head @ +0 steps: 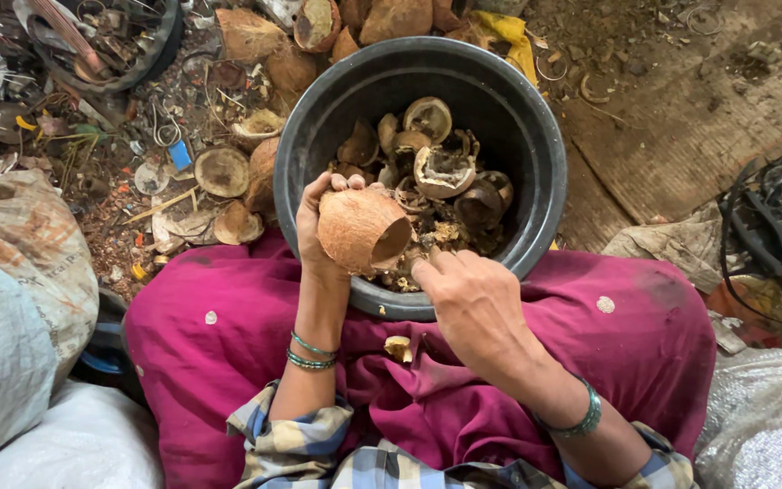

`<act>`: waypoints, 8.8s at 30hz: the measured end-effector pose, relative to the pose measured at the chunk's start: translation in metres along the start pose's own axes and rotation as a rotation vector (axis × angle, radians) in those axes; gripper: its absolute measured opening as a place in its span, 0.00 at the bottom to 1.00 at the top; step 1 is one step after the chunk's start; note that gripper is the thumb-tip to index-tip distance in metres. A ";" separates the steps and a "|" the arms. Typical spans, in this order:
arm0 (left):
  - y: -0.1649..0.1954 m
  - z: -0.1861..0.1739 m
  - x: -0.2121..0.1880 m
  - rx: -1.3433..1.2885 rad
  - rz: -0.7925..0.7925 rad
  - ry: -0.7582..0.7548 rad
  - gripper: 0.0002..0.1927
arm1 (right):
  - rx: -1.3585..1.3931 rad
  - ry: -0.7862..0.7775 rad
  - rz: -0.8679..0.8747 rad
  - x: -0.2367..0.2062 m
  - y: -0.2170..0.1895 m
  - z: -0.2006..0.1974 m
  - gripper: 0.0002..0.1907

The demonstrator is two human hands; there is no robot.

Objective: The person sits on the ground with a large basin on their lap and uses a small knife-like scoop to dig coconut flesh out of coconut shell halves, dropping the extracted flesh into the basin and the emptied shells aside. They reach into a sack to grab more whole coconuts and continue scooping one shell at a time.

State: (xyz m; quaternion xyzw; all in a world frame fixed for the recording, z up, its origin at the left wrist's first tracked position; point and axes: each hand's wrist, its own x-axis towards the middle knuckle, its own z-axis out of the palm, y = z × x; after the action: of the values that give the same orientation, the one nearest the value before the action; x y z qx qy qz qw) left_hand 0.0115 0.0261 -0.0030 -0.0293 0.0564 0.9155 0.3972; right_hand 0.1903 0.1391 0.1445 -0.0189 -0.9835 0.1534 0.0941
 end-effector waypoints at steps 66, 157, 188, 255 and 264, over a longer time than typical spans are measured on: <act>0.012 0.013 -0.005 0.269 0.302 0.341 0.24 | -0.110 0.216 0.243 0.010 0.059 -0.013 0.07; -0.003 -0.038 0.014 0.060 0.048 0.529 0.25 | 0.181 0.202 0.265 0.012 0.042 -0.006 0.09; -0.007 0.025 -0.007 -0.167 0.007 0.044 0.26 | 0.598 0.008 0.173 0.010 0.032 -0.009 0.12; -0.001 -0.046 0.015 -0.014 0.183 0.290 0.19 | -0.103 0.133 0.091 0.015 -0.004 0.044 0.09; 0.002 -0.013 0.001 -0.050 -0.105 0.012 0.16 | 0.035 0.047 -0.062 0.001 0.001 -0.003 0.06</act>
State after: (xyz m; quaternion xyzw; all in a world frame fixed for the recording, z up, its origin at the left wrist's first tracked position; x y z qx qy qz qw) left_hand 0.0093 0.0240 -0.0162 -0.0475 0.0342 0.8942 0.4437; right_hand 0.1899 0.1412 0.1475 0.0094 -0.9782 0.1673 0.1224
